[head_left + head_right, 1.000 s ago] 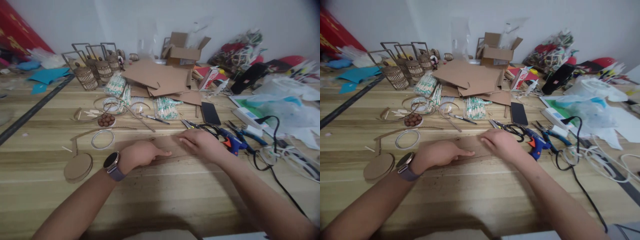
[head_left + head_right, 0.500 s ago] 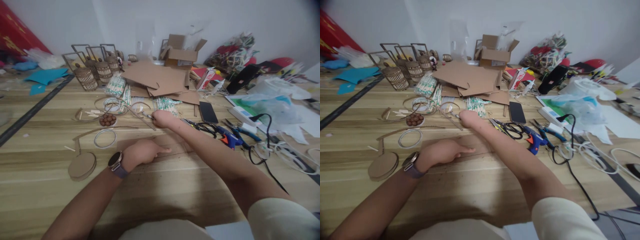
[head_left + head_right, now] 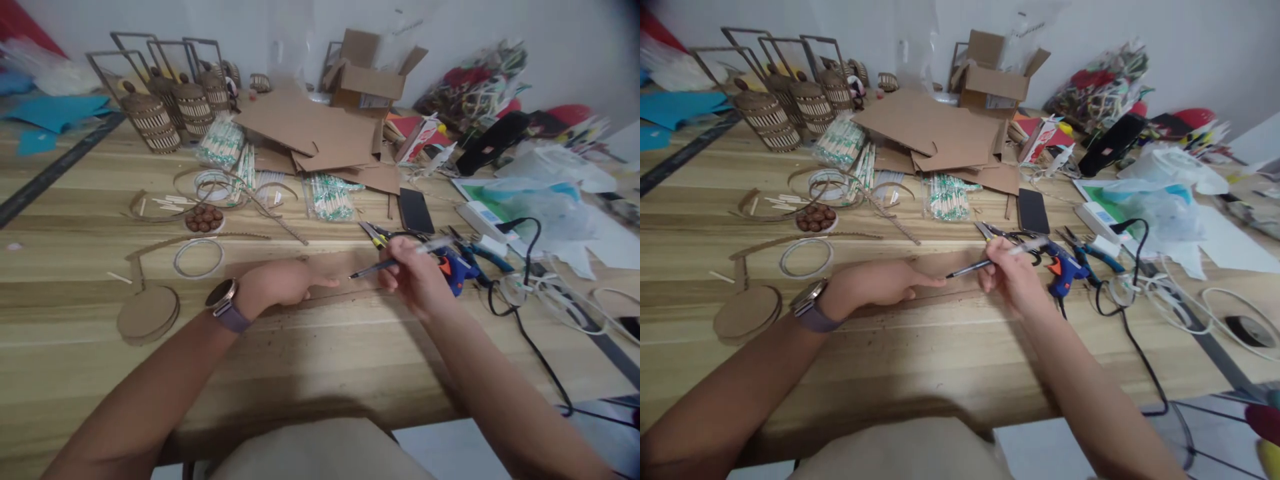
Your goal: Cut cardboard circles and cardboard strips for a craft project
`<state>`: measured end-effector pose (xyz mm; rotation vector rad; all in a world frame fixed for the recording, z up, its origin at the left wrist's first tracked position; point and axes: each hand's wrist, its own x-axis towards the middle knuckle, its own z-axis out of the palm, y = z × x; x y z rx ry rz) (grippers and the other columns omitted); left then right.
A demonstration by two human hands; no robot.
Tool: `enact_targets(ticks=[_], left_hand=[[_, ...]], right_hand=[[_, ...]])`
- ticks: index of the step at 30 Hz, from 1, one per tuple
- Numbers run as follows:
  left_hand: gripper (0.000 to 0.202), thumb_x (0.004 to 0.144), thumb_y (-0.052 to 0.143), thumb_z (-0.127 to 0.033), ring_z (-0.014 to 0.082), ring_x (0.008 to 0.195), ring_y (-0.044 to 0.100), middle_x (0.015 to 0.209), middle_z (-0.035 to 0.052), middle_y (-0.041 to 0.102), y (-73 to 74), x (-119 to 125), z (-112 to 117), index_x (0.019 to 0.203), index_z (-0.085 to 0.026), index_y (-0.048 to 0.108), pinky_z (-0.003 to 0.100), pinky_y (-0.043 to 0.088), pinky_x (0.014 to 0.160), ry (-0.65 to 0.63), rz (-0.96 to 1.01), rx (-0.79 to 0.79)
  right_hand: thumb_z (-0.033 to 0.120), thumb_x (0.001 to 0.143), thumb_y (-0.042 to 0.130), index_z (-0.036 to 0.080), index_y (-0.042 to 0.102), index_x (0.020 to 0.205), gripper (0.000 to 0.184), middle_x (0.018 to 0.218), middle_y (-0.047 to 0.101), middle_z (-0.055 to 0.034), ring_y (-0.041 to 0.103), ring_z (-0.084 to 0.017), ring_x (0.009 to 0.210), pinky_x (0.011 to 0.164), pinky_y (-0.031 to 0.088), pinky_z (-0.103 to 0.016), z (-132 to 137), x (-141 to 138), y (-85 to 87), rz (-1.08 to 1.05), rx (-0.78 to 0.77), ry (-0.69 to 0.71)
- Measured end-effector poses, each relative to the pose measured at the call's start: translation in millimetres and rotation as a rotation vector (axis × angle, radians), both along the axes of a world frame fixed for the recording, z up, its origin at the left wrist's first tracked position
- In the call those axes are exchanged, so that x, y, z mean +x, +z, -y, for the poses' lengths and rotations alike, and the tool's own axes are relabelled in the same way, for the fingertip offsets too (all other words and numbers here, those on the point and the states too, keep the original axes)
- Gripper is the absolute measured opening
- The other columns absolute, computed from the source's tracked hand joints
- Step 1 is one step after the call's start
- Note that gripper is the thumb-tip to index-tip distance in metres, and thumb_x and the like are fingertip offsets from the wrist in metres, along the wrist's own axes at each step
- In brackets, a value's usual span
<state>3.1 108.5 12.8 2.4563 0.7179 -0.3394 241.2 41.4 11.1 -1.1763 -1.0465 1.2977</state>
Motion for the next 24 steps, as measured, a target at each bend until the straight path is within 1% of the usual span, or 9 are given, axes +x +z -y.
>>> enact_targets(ticks=[2,5,7,9,11,13,16,21,24], left_hand=[[0.071,0.094,0.052,-0.009,0.0110,0.051,0.059,0.092,-0.0016,0.079,4.8,3.0,-3.1,0.154,-0.044,0.040,0.021,0.044,0.059,0.029,-0.104,-0.104],[0.073,0.092,0.051,-0.007,0.0072,0.042,0.052,0.099,-0.0023,0.078,15.3,7.3,-4.5,0.153,-0.047,0.040,0.020,0.041,0.053,0.068,-0.168,-0.179],[0.074,0.092,0.052,-0.007,0.0075,0.043,0.053,0.097,-0.0022,0.078,20.1,9.1,-4.3,0.152,-0.047,0.042,0.020,0.039,0.050,0.066,-0.188,-0.162],[0.075,0.091,0.051,-0.007,0.0097,0.045,0.054,0.086,-0.0029,0.077,21.2,9.9,-4.5,0.153,-0.048,0.040,0.020,0.035,0.048,0.039,-0.214,-0.121],[0.074,0.092,0.051,-0.008,0.0128,0.051,0.058,0.082,-0.0025,0.076,19.0,9.3,-5.0,0.154,-0.047,0.039,0.022,0.035,0.050,0.000,-0.223,-0.057],[0.071,0.094,0.053,-0.013,0.0163,0.065,0.065,0.094,0.0006,0.079,14.5,7.1,-4.6,0.157,-0.043,0.036,0.023,0.039,0.057,-0.023,-0.219,0.007],[0.070,0.097,0.055,-0.022,0.0238,0.095,0.071,0.124,0.0089,0.074,5.0,0.4,0.3,0.161,-0.032,0.029,0.026,0.047,0.071,0.004,-0.164,0.111],[0.055,0.101,0.054,-0.030,0.0319,0.109,0.070,0.127,0.0147,0.072,-8.8,-11.5,15.1,0.154,-0.021,0.044,0.035,0.051,0.081,0.101,-0.059,0.200],[0.053,0.101,0.056,-0.029,0.0319,0.116,0.068,0.133,0.0149,0.069,-9.1,-12.9,19.0,0.152,-0.019,0.046,0.036,0.051,0.089,0.105,-0.028,0.193]], right_hand=[[0.054,0.083,0.070,0.028,0.055,0.087,0.031,0.057,0.053,0.0071,0.055,-0.014,0.045,0.043,0.046,-0.025,19.7,2.5,-10.4,-0.017,-0.049,-0.026],[0.058,0.085,0.065,0.028,0.059,0.091,0.031,0.070,0.068,-0.0005,0.069,-0.021,0.065,0.062,0.059,-0.036,36.9,-1.5,-21.6,0.064,-0.060,0.000],[0.055,0.083,0.068,0.027,0.058,0.087,0.030,0.074,0.069,-0.0018,0.070,-0.023,0.072,0.070,0.058,-0.038,41.9,-8.9,-25.1,0.132,-0.022,0.019],[0.049,0.080,0.073,0.026,0.057,0.081,0.028,0.069,0.065,0.0004,0.065,-0.020,0.066,0.063,0.054,-0.033,44.4,-18.2,-24.3,0.235,0.014,0.022],[0.043,0.078,0.076,0.025,0.057,0.075,0.027,0.065,0.060,0.0024,0.057,-0.017,0.060,0.054,0.046,-0.028,46.3,-26.3,-19.7,0.375,0.049,0.030],[0.040,0.081,0.074,0.025,0.059,0.075,0.022,0.066,0.060,0.0023,0.055,-0.015,0.058,0.050,0.042,-0.025,47.9,-30.2,-13.7,0.513,0.110,0.015],[0.038,0.093,0.063,0.025,0.067,0.088,0.014,0.076,0.069,-0.0006,0.065,-0.018,0.069,0.062,0.051,-0.028,45.9,-24.9,-10.5,0.690,0.251,-0.063],[0.041,0.095,0.063,0.027,0.072,0.105,0.019,0.102,0.078,-0.0064,0.072,-0.026,0.098,0.088,0.056,-0.041,23.8,-2.0,-36.1,0.959,0.561,0.122],[0.039,0.094,0.066,0.027,0.070,0.113,0.023,0.112,0.077,-0.0085,0.068,-0.030,0.111,0.096,0.053,-0.047,13.1,4.5,-55.4,1.016,0.633,0.219]])
